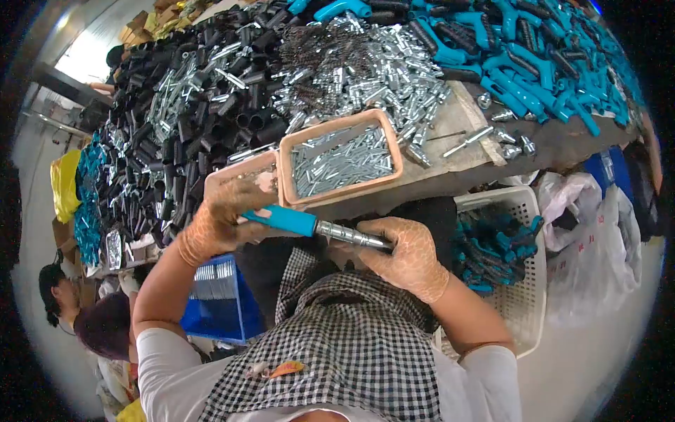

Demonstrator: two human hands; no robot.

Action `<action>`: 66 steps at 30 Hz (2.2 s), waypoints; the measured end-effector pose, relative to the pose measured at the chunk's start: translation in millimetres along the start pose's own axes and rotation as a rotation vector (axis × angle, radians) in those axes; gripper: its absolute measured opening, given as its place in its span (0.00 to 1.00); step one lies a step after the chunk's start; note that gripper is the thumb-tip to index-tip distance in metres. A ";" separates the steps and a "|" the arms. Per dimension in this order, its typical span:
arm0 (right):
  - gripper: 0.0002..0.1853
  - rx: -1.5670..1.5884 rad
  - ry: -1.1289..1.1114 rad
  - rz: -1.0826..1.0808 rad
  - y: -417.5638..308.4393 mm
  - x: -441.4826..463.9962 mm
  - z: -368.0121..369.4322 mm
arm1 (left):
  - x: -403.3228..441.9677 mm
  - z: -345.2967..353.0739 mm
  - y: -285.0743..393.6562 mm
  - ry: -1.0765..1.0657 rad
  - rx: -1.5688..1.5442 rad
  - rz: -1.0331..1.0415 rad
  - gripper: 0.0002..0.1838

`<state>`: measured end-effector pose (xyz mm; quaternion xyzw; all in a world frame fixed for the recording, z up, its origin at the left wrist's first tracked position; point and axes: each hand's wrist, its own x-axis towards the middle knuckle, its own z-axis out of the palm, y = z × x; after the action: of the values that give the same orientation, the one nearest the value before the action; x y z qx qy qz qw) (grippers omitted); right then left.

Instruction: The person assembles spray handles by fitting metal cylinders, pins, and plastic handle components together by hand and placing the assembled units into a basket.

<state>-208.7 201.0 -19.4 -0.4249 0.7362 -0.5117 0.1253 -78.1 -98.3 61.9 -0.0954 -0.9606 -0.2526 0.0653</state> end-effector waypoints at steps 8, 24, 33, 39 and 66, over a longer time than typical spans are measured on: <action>0.20 0.072 -0.189 -0.035 -8.5 3.1 13.3 | -24.5 24.0 25.4 -0.121 -0.036 -0.102 0.24; 0.18 0.119 -0.102 0.203 -11.2 -1.0 -7.3 | 68.1 76.0 25.4 -0.255 0.033 0.194 0.30; 0.13 -0.102 -0.021 0.218 10.0 -1.6 -33.5 | 149.6 91.0 -23.6 -0.328 0.420 -0.296 0.26; 0.15 -0.167 0.001 0.099 11.5 -1.5 -22.6 | 116.8 66.7 -15.1 0.053 0.166 -0.279 0.18; 0.22 -0.490 -0.386 -0.182 -44.9 -8.5 16.4 | 18.4 56.6 47.0 -0.513 -0.555 -0.378 0.33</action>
<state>-171.0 191.6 9.8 -0.5955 0.7591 -0.2385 0.1104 -90.2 -27.2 38.4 0.0087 -0.8420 -0.4772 -0.2516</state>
